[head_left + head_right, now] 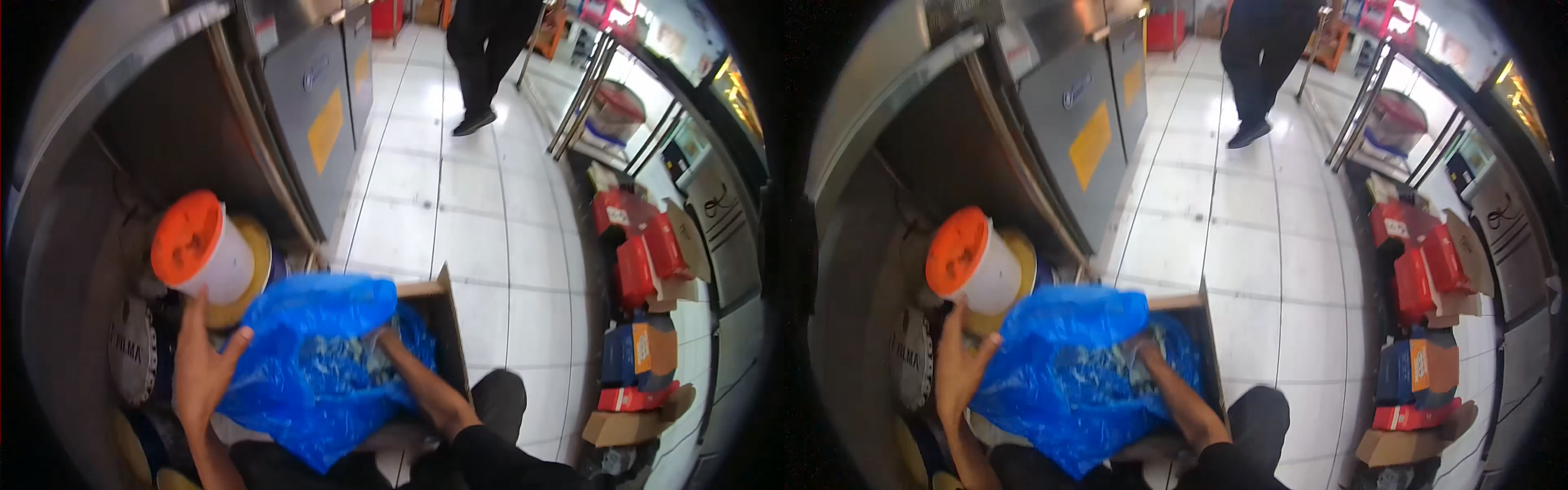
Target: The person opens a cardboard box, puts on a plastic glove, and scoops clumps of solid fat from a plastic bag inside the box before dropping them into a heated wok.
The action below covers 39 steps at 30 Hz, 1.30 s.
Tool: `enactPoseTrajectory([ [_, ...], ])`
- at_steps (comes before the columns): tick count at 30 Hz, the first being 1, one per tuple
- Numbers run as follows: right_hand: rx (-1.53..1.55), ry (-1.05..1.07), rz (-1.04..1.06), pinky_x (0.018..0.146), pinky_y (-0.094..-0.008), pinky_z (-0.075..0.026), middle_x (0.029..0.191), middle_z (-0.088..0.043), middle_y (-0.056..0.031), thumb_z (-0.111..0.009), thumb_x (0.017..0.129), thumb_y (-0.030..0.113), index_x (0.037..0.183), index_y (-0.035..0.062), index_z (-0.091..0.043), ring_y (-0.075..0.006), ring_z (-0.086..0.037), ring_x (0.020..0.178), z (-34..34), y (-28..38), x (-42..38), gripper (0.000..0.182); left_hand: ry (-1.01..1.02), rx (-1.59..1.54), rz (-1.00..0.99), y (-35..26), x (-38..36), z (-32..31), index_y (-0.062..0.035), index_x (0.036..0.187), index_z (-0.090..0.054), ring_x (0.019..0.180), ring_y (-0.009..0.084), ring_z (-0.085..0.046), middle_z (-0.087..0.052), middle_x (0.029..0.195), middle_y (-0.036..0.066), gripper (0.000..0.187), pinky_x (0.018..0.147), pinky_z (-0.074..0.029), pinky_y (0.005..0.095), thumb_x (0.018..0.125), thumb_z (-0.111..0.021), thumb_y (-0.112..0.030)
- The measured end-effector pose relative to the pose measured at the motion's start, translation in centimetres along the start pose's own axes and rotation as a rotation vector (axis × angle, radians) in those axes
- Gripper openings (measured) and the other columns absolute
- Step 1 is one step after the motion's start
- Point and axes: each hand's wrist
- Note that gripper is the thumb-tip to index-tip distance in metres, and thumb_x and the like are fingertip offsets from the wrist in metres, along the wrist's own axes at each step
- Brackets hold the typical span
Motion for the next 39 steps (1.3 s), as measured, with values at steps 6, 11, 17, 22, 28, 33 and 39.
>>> enactPoseTrajectory([
  [6, -0.037, 0.258, 0.080, 0.072, -0.0424, -0.047, 0.092, -0.063, -0.0143, -0.053, 0.075, 0.034, 0.085, 0.0067, -0.064, -0.0291, -0.059, 0.084, 1.6, -0.2, 1.9, 0.032, 0.369, -0.085, 0.208, 0.5, -0.1, -2.2, 0.0028, 0.121, -0.047, 0.074, 0.0262, -0.061, -0.064, 0.084, 0.015, 0.060, 0.069, -0.047, 0.0342, 0.076, -0.065, -0.033],
  [11, -0.030, 0.321, 0.103, 0.073, -0.0417, -0.047, 0.093, -0.063, -0.0140, -0.052, 0.075, 0.037, 0.086, 0.0075, -0.065, -0.0290, -0.060, 0.085, 1.8, 0.3, 2.0, 0.034, 0.373, -0.135, 0.193, -0.2, -0.5, -2.0, 0.0002, 0.116, -0.052, 0.090, 0.0301, -0.056, -0.058, 0.101, 0.018, 0.059, 0.080, -0.043, 0.0362, 0.073, -0.067, -0.037],
  [17, -0.037, 0.354, 0.113, 0.074, -0.0408, -0.047, 0.094, -0.063, -0.0136, -0.052, 0.075, 0.040, 0.087, 0.0084, -0.066, -0.0289, -0.060, 0.086, 2.6, 0.8, 2.2, 0.036, 0.167, 0.103, -0.087, -0.9, -0.2, -4.6, 0.0018, 0.120, -0.047, 0.107, 0.0355, -0.047, -0.048, 0.118, 0.022, 0.067, 0.092, -0.035, 0.0427, 0.072, -0.067, -0.041],
  [22, -0.033, 0.380, 0.117, 0.075, -0.0400, -0.048, 0.095, -0.064, -0.0133, -0.052, 0.076, 0.042, 0.088, 0.0092, -0.066, -0.0287, -0.061, 0.088, 3.3, 1.1, 1.9, 0.038, 0.301, 0.049, 0.152, 1.2, 0.8, -5.1, 0.0022, 0.106, -0.057, 0.095, 0.0361, -0.055, -0.058, 0.102, 0.023, 0.041, 0.084, -0.041, 0.0412, 0.079, -0.061, -0.028],
  [28, -0.011, 0.383, 0.126, 0.076, -0.0391, -0.048, 0.097, -0.064, -0.0130, -0.051, 0.076, 0.046, 0.089, 0.0101, -0.067, -0.0286, -0.061, 0.089, 3.0, 0.6, 1.4, 0.041, 0.091, -0.271, 0.144, 3.9, 0.8, -3.3, 0.0035, 0.095, -0.058, 0.082, 0.0375, -0.059, -0.061, 0.086, 0.023, 0.023, 0.070, -0.043, 0.0413, 0.084, -0.051, -0.016],
  [33, 0.085, 0.363, 0.123, 0.080, -0.0395, -0.047, 0.100, -0.062, -0.0174, -0.041, 0.082, 0.051, 0.098, 0.0075, -0.064, -0.0324, -0.060, 0.091, 4.3, -0.8, -1.9, 0.051, -0.129, -0.553, 0.601, 8.0, 0.8, -1.3, 0.0038, 0.086, -0.061, 0.066, 0.0103, -0.052, -0.060, 0.076, 0.003, 0.030, 0.063, -0.042, 0.0282, 0.087, -0.053, -0.025],
  [39, 0.181, 0.289, -0.098, 0.081, -0.0400, -0.047, 0.101, -0.061, -0.0210, -0.041, 0.080, 0.059, 0.096, 0.0010, -0.065, -0.0337, -0.059, 0.094, 4.9, -2.6, -2.8, 0.065, -0.181, -0.763, 0.685, 6.3, 0.6, -0.6, 0.0035, 0.088, -0.064, 0.066, 0.0122, -0.056, -0.063, 0.079, 0.008, 0.030, 0.064, -0.044, 0.0261, 0.088, -0.054, -0.025],
])
Point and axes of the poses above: each hand's wrist, its own x-axis towards the middle knuckle, its own z-axis out of the back of the hand, y = z × x
